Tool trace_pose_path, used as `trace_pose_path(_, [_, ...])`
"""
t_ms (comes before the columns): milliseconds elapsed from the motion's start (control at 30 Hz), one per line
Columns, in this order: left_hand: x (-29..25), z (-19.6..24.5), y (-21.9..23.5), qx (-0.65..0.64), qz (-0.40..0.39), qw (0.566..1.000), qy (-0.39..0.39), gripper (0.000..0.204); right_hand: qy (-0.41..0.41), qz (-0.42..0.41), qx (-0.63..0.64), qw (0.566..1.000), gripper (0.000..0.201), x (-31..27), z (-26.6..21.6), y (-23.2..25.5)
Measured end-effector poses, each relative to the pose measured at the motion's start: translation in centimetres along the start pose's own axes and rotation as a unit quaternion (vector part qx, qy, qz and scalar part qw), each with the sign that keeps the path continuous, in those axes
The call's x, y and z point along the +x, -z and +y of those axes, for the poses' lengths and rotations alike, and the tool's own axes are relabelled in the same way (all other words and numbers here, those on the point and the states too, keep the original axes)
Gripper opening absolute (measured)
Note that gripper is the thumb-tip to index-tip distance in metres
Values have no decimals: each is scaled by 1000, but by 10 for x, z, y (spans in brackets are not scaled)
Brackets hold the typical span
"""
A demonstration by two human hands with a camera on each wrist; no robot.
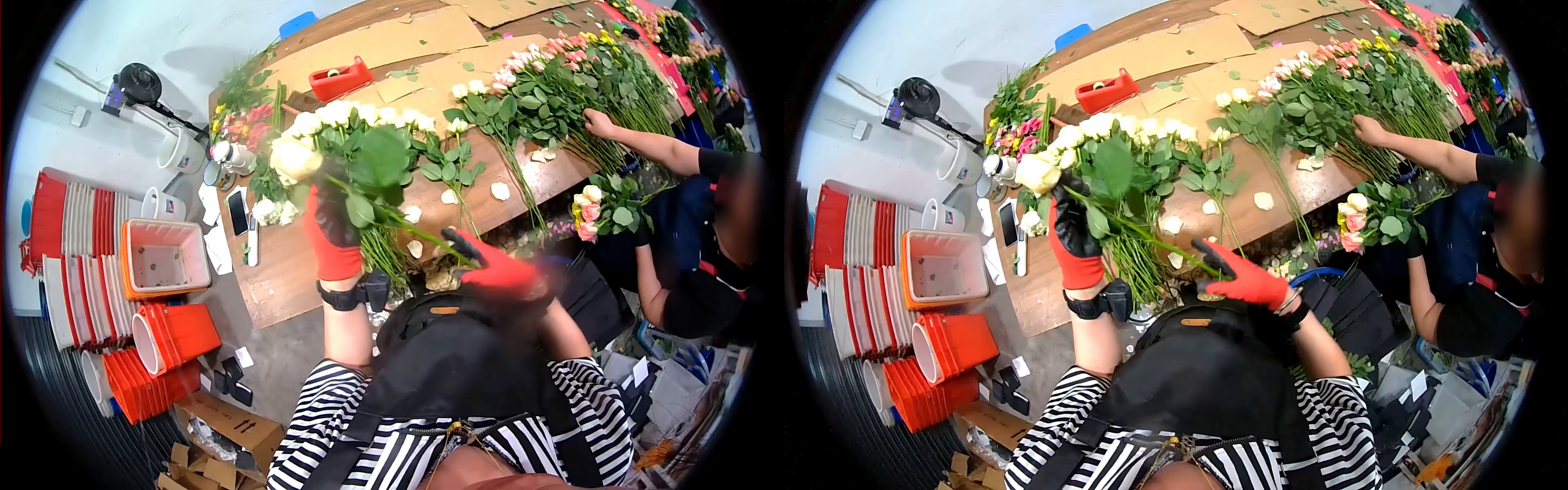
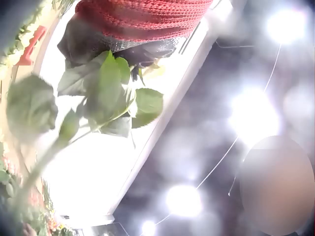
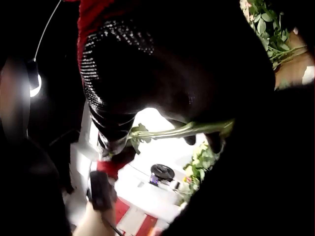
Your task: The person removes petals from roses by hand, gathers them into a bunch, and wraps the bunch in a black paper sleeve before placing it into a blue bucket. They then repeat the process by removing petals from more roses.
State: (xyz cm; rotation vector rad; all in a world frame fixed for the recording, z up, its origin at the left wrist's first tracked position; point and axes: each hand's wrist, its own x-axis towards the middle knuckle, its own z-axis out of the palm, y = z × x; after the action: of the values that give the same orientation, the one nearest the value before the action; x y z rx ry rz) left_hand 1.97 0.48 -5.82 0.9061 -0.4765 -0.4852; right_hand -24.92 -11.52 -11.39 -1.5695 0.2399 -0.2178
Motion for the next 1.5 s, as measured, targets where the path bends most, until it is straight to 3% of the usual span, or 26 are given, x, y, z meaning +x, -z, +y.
trace_pose_path(100, [6, 10, -28, 204, 60, 977, -17, 28, -76, 88, 68, 991, 58, -4, 9, -8])
trace_pose_path(133, [11, 7, -20, 400, -20, 910, -103, 29, -119, 123, 114, 979, 53, -6, 16, -6])
trace_pose_path(200, [23, -19, 6, 646, -117, 695, -291, 30, -99, 236, 64, 964, 39, -7, 41, 6])
trace_pose_path(233, [25, -24, -4, 528, -117, 823, -171, 32, -64, 283, 61, 955, 38, -3, 48, 10])
trace_pose_path(267, [21, -43, 1, 298, -45, 953, -26, 33, -152, 282, 43, 946, 36, -8, 50, 21])
trace_pose_path(300, [16, -62, 9, 40, 32, 991, 122, 34, -149, 320, 21, 936, 37, -5, 59, 27])
trace_pose_path(400, [-6, -100, 41, 272, -8, 955, 114, 35, -105, 403, -51, 908, 37, 12, 100, 38])
trace_pose_path(433, [-16, -114, 55, 334, -20, 936, 111, 36, -140, 398, -137, 896, 38, 16, 114, 42])
trace_pose_path(500, [-37, -120, 58, 668, -13, 743, 37, 38, -201, 375, -304, 853, 43, 22, 156, 50])
trace_pose_path(533, [-45, -122, 59, 708, -25, 703, 66, 45, -208, 330, -287, 875, 53, 22, 187, 54])
trace_pose_path(567, [-52, -130, 66, 779, -41, 623, 52, 50, -196, 330, -352, 854, 54, 22, 186, 48])
trace_pose_path(633, [-58, -132, 64, 812, -69, 569, 111, 54, -166, 327, -476, 799, 56, 21, 179, 38])
trace_pose_path(700, [-62, -142, 69, 825, -107, 547, 90, 54, -140, 332, -487, 796, 58, 23, 177, 32])
trace_pose_path(767, [-59, -154, 74, 832, -141, 514, 155, 51, -111, 334, -492, 796, 56, 26, 162, 29])
trace_pose_path(800, [-60, -161, 83, 826, -141, 527, 142, 48, -58, 340, -474, 810, 51, 30, 155, 28])
trace_pose_path(867, [-60, -173, 98, 813, -143, 553, 113, 40, -70, 320, -413, 849, 48, 42, 136, 23])
trace_pose_path(967, [-53, -163, 103, 697, -79, 702, 122, 31, -51, 300, -305, 902, 37, 60, 92, 10])
trace_pose_path(1033, [-48, -139, 94, 535, -88, 824, 163, 23, -36, 285, -168, 943, 33, 72, 62, -2])
trace_pose_path(1100, [-50, -111, 77, 348, -104, 909, 206, 21, 4, 260, -132, 957, 37, 90, 46, -13])
trace_pose_path(1167, [-57, -91, 60, 381, -101, 901, 181, 27, -45, 237, -79, 967, 42, 107, 16, -24])
trace_pose_path(1233, [-62, -79, 41, 474, -115, 873, 25, 33, -54, 214, -14, 975, 45, 122, -4, -29])
trace_pose_path(1267, [-65, -68, 29, 481, -119, 868, 43, 37, -34, 230, -52, 971, 45, 126, -17, -32])
trace_pose_path(1300, [-67, -63, 19, 518, -135, 845, -3, 40, -11, 228, -76, 971, 45, 126, -23, -31])
trace_pose_path(1400, [-63, -41, 4, 544, -174, 821, 6, 49, 79, 231, -59, 968, 43, 127, -6, -28])
trace_pose_path(1467, [-53, -11, 8, 562, -193, 804, 11, 53, 102, 227, -130, 960, 41, 112, -20, -30])
trace_pose_path(1500, [-41, -8, 22, 466, -153, 866, 93, 48, 113, 224, -164, 954, 40, 105, -26, -31])
